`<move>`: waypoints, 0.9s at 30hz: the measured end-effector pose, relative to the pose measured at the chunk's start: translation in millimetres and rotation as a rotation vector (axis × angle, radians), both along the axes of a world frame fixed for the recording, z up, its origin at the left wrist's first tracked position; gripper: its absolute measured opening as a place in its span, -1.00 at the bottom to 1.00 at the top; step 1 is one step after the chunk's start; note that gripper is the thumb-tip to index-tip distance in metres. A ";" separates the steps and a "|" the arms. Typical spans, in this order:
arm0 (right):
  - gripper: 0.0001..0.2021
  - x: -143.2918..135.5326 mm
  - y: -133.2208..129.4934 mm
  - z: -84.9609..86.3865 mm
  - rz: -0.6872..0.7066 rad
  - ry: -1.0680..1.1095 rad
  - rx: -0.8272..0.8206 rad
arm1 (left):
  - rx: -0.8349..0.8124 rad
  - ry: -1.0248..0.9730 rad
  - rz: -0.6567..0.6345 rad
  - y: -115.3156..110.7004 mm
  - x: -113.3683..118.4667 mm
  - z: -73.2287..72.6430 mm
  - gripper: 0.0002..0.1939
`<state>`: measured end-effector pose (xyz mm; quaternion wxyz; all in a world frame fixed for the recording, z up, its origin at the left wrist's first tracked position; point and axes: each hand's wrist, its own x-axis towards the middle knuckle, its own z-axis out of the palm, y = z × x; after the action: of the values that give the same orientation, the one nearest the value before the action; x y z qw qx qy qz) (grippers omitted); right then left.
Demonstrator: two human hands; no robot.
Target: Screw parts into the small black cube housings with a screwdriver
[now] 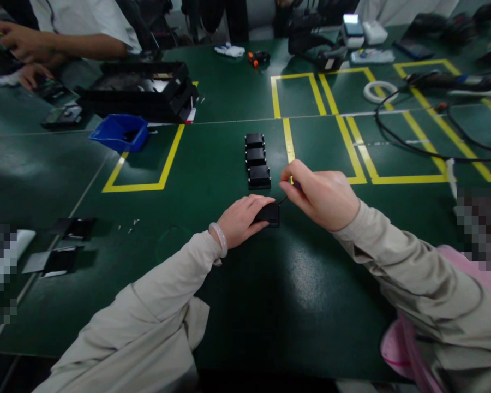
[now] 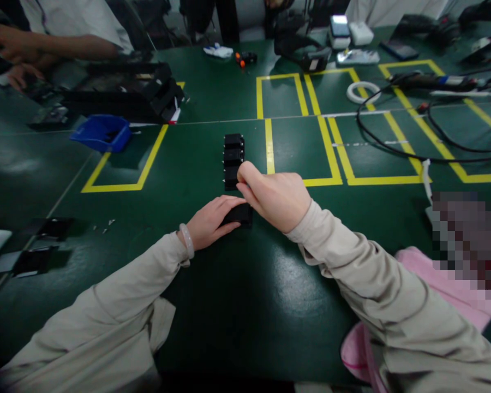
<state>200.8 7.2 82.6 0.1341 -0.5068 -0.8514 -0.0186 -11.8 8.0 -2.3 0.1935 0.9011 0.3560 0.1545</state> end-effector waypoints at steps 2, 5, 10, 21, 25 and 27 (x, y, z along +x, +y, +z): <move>-0.71 -0.7 0.0 -0.4 -0.007 0.014 0.004 | -0.003 0.002 -0.001 0.1 -0.1 0.4 -0.53; -0.72 -1.0 0.2 -2.0 0.002 0.055 0.024 | -0.001 -0.002 0.002 0.1 -0.2 0.3 -0.53; -0.69 0.5 0.9 -2.9 0.010 0.042 0.028 | 0.004 -0.005 -0.005 0.0 -0.3 -0.5 -0.52; -0.67 -1.5 0.8 -4.9 -0.029 0.108 -0.010 | 0.000 -0.001 -0.005 0.2 -0.5 -0.2 -0.53; -0.71 -0.4 0.4 -5.0 -0.007 0.104 0.020 | 0.001 0.000 -0.003 -0.1 -0.2 0.0 -0.52; -0.71 0.1 0.6 -4.6 0.000 0.081 0.010 | 0.001 -0.001 -0.001 -0.2 -0.1 0.0 -0.53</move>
<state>201.0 7.8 78.0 0.1711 -0.5063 -0.8452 -0.0025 -11.8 7.8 -2.3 0.1935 0.9013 0.3552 0.1551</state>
